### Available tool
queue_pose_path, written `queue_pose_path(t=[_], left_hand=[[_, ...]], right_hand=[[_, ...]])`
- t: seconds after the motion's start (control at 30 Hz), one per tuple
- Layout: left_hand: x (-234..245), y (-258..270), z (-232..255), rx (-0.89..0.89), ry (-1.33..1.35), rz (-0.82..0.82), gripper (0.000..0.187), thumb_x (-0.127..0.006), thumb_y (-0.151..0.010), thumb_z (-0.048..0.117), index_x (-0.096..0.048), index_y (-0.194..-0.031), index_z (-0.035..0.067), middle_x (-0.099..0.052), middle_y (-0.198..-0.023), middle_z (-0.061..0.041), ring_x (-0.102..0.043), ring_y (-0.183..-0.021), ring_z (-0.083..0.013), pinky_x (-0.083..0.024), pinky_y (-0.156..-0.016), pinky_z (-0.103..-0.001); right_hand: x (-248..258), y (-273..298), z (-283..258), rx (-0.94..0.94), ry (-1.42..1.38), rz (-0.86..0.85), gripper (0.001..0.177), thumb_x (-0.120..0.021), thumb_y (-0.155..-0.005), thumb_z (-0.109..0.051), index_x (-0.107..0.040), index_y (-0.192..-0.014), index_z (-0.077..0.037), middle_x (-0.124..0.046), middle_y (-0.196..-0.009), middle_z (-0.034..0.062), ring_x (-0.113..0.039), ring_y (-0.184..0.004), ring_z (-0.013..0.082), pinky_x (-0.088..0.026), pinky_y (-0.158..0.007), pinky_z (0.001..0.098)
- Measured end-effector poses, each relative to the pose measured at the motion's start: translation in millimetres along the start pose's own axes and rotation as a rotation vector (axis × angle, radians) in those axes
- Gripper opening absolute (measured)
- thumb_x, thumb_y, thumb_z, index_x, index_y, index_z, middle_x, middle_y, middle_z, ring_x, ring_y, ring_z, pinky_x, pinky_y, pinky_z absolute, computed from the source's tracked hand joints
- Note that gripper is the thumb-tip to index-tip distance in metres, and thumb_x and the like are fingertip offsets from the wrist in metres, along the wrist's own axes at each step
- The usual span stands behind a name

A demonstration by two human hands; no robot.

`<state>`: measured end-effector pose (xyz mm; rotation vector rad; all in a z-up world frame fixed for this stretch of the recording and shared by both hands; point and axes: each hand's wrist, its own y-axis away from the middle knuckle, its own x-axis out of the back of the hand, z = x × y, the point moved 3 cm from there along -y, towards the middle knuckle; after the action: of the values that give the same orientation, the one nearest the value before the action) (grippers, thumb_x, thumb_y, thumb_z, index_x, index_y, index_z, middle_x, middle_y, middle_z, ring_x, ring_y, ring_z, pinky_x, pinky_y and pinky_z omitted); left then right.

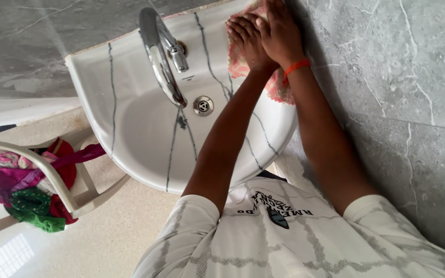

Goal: The person scrubs a white marble-patterned bathroom sink using a pink cloth. They wipe the basin, faucet, and surrounding surfaces repeatedly with both hands.

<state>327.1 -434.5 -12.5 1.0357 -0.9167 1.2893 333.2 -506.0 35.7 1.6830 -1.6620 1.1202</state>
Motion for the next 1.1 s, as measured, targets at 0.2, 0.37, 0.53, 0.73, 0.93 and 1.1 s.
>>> queue_pose_path(t=[0.2,0.37,0.53,0.73,0.93,1.1], left_hand=[[11.4,-5.1,7.1,-0.128,0.313,-0.006,0.127,-0.078,-0.064,0.061,-0.019,-0.149,-0.012,-0.019,-0.154,-0.043,-0.011,-0.147,-0.0599,-0.004,-0.123,-0.061],[3.6,-6.2,7.6,-0.342,0.621,0.220,0.108,-0.085,-0.069,0.050,-0.037,-0.146,-0.009,-0.039,-0.151,-0.036,-0.027,-0.148,-0.0519,-0.015,-0.128,-0.057],[0.0,-0.4,7.6,-0.352,0.562,0.079,0.102,-0.085,-0.069,0.050,-0.042,-0.143,-0.005,-0.050,-0.146,-0.028,-0.040,-0.146,-0.0428,-0.023,-0.129,-0.052],[-1.3,40.0,12.4,-0.410,0.423,0.181,0.109,-0.079,-0.077,0.045,-0.021,-0.151,-0.011,-0.036,-0.149,-0.041,-0.036,-0.143,-0.0510,-0.021,-0.125,-0.055],[-20.3,81.9,10.9,-0.429,0.393,0.219,0.100,-0.071,-0.087,0.041,-0.014,-0.155,-0.007,-0.027,-0.156,-0.039,-0.030,-0.148,-0.0509,-0.018,-0.129,-0.055],[-13.8,134.8,8.4,-0.524,0.455,0.150,0.104,-0.071,-0.083,0.040,-0.013,-0.155,-0.008,-0.018,-0.159,-0.040,-0.016,-0.153,-0.0518,-0.012,-0.129,-0.056]], right_hand=[[8.6,-7.1,15.7,-0.225,-0.387,-0.198,0.054,-0.043,-0.114,-0.034,-0.037,-0.158,-0.004,-0.045,-0.160,0.0197,-0.045,-0.147,0.0345,-0.038,-0.120,0.0410],[12.7,4.7,11.8,-0.448,-0.606,-0.189,0.065,-0.043,-0.108,-0.055,-0.046,-0.150,-0.006,-0.061,-0.148,0.0146,-0.058,-0.139,0.0273,-0.047,-0.113,0.0376],[18.2,20.2,9.4,-0.595,-0.297,-0.204,0.079,-0.030,-0.101,-0.070,-0.047,-0.150,-0.012,-0.062,-0.144,0.0149,-0.058,-0.133,0.0334,-0.046,-0.109,0.0415],[21.1,71.1,0.9,-0.393,-0.300,-0.074,0.081,-0.020,-0.106,-0.069,-0.029,-0.164,-0.012,-0.036,-0.168,0.0159,-0.034,-0.154,0.0351,-0.027,-0.126,0.0412],[17.6,121.1,2.3,-0.425,-0.220,-0.075,0.085,-0.017,-0.105,-0.070,-0.022,-0.166,-0.011,-0.025,-0.173,0.0145,-0.024,-0.160,0.0333,-0.020,-0.130,0.0414],[14.8,177.4,-1.2,-0.484,-0.176,-0.055,0.084,-0.014,-0.105,-0.068,-0.018,-0.167,-0.011,-0.018,-0.175,0.0142,-0.014,-0.162,0.0346,-0.012,-0.132,0.0446]])
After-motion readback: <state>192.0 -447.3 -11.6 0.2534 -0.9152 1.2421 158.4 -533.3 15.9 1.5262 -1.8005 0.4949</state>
